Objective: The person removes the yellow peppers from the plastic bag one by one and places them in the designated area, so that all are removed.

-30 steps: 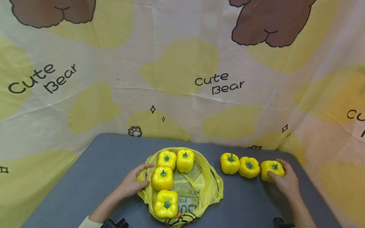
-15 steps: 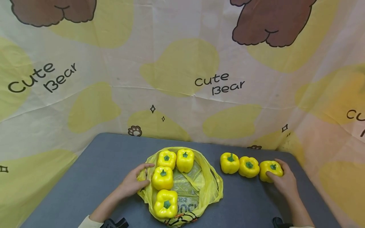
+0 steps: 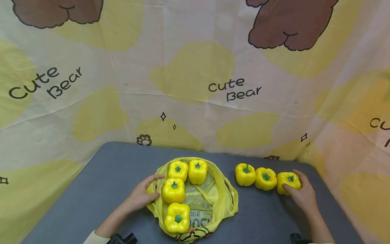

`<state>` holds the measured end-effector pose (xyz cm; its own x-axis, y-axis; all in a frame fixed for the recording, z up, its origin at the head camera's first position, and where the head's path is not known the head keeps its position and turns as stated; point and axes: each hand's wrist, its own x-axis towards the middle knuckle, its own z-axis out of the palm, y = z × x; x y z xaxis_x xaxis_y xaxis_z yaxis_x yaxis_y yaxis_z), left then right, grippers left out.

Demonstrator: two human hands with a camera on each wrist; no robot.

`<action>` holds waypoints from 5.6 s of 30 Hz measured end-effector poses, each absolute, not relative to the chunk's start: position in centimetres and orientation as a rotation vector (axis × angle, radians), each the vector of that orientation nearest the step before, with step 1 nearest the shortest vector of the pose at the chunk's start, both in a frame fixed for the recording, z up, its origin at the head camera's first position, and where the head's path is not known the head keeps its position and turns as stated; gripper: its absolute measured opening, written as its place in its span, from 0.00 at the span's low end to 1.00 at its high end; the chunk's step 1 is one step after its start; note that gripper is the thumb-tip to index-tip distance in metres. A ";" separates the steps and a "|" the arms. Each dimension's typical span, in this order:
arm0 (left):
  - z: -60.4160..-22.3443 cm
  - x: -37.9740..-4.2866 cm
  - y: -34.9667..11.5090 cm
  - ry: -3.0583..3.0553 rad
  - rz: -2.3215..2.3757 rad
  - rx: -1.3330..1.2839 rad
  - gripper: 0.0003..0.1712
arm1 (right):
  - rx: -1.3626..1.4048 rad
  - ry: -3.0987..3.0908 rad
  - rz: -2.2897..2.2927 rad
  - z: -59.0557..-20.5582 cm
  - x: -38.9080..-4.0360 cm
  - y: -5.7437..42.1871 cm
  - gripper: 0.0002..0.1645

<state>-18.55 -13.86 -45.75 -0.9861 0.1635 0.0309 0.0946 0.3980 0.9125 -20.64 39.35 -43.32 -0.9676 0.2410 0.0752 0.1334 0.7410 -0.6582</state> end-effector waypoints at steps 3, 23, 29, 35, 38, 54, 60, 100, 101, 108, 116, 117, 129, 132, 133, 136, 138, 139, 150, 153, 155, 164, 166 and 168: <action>-45.7 -18.5 -13.9 2.584 1.667 0.232 0.33 | -0.294 -2.790 1.044 -43.2 -20.7 39.3 0.45; -45.7 -18.5 -13.9 2.541 1.685 0.257 0.33 | -0.211 -2.806 0.865 -41.4 -19.7 39.0 0.45; -45.7 -18.6 -14.0 2.543 1.682 0.275 0.33 | -0.151 -2.765 0.849 -40.7 -19.4 38.4 0.44; -45.7 -18.6 -13.9 2.545 1.682 0.276 0.33 | -0.072 -2.684 0.833 -39.6 -19.0 37.2 0.43; -45.6 -18.5 -13.9 2.548 1.679 0.269 0.33 | -0.030 -2.657 0.840 -38.8 -18.8 36.3 0.42; -45.4 -18.5 -13.9 2.568 1.662 0.254 0.33 | 0.119 -2.489 0.908 -37.1 -18.7 30.6 0.35; -45.5 -18.5 -13.9 2.553 1.672 0.268 0.33 | 0.229 -2.418 0.980 -37.5 -19.2 28.2 0.35; -45.6 -18.7 -13.5 2.608 1.630 0.253 0.33 | 0.393 -2.390 1.525 -41.0 -21.5 17.7 0.26; -45.7 -18.8 -13.5 2.610 1.630 0.257 0.33 | 0.394 -2.397 1.543 -41.2 -21.6 17.5 0.25; -45.7 -18.8 -13.5 2.573 1.637 0.243 0.33 | 0.374 -2.472 1.659 -42.4 -22.5 16.4 0.26; -45.6 -18.8 -13.5 2.593 1.634 0.255 0.33 | 0.299 -2.551 1.697 -42.0 -22.4 15.0 0.27; -45.6 -18.7 -13.5 2.591 1.635 0.256 0.33 | 0.292 -2.552 1.700 -41.9 -22.3 14.8 0.27; -45.3 -18.7 -13.3 2.595 1.624 0.244 0.32 | 0.251 -2.500 1.715 -44.5 -23.8 14.4 0.24; -45.4 -18.7 -13.3 2.599 1.626 0.246 0.32 | 0.257 -2.500 1.714 -44.8 -23.9 14.2 0.23; -45.4 -18.7 -13.3 2.599 1.627 0.246 0.32 | 0.255 -2.500 1.714 -44.8 -23.9 14.1 0.23; -45.6 -18.8 -13.4 2.618 1.614 0.248 0.33 | 0.247 -2.504 1.727 -44.9 -24.0 13.9 0.24; -45.7 -18.8 -13.4 2.626 1.607 0.247 0.33 | 0.241 -2.508 1.738 -44.9 -24.0 13.8 0.24; -45.7 -18.8 -13.4 2.626 1.607 0.248 0.33 | 0.242 -2.509 1.736 -44.8 -24.0 13.8 0.25; -45.4 -18.6 -13.3 2.625 1.620 0.232 0.32 | 0.242 -2.493 1.725 -44.7 -24.0 13.4 0.22; -45.4 -18.6 -13.3 2.633 1.615 0.227 0.33 | 0.225 -2.497 1.716 -44.7 -23.9 13.4 0.21; -45.4 -18.7 -13.4 2.639 1.612 0.230 0.33 | 0.215 -2.497 1.714 -44.5 -23.9 13.4 0.21; -45.3 -18.7 -13.4 2.639 1.615 0.228 0.32 | 0.241 -2.489 1.671 -44.1 -23.5 13.9 0.20; -45.4 -18.7 -13.4 2.642 1.615 0.238 0.32 | 0.250 -2.488 1.668 -44.0 -23.4 14.0 0.20; -45.4 -18.7 -13.4 2.644 1.613 0.247 0.32 | 0.262 -2.488 1.668 -43.9 -23.2 14.1 0.20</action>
<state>-18.72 -13.38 -45.40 -0.9867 0.1532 0.0535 0.1176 0.4483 0.8861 -23.24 14.09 -43.88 -0.9758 -0.0691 0.2073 -0.2180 0.3722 -0.9022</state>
